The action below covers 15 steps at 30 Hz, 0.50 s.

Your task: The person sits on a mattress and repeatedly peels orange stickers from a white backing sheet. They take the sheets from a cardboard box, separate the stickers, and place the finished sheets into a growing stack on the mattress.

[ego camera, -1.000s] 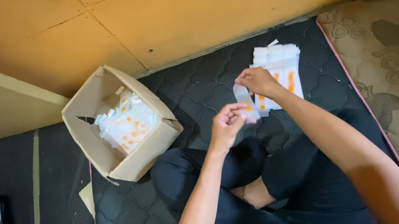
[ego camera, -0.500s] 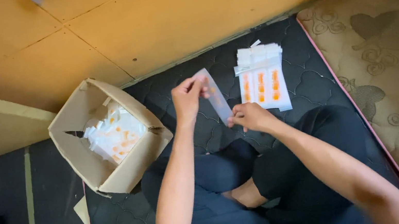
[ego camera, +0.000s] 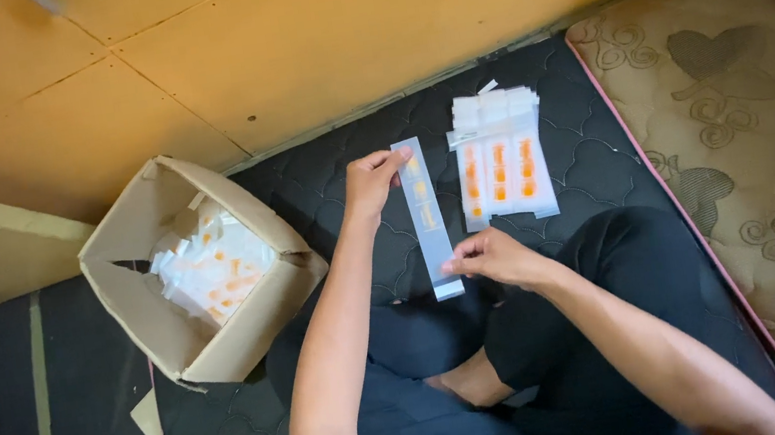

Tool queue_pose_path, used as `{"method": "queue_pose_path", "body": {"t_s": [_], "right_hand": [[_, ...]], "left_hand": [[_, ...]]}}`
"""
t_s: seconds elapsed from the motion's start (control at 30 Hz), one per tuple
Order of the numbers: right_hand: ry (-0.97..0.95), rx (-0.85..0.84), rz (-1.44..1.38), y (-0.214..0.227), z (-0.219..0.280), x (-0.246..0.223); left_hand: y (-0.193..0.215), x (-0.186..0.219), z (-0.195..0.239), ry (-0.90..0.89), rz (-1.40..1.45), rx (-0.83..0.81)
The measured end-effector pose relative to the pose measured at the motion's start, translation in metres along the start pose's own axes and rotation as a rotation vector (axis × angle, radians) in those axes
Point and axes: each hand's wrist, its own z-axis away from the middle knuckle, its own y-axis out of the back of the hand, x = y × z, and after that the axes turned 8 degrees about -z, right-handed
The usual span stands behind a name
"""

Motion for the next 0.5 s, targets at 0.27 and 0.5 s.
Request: {"method": "queue_pose_path", "body": {"t_s": [0.27, 0.5], "right_hand": [[-0.158, 0.014, -0.121, 0.003, -0.003, 0.037], [-0.139, 0.025, -0.185, 0.006, 0.005, 0.025]], "left_hand": [[-0.017, -0.020, -0.010, 0.222, 0.131, -0.044], [-0.020, -0.036, -0.024, 0.273, 0.157, -0.023]]}}
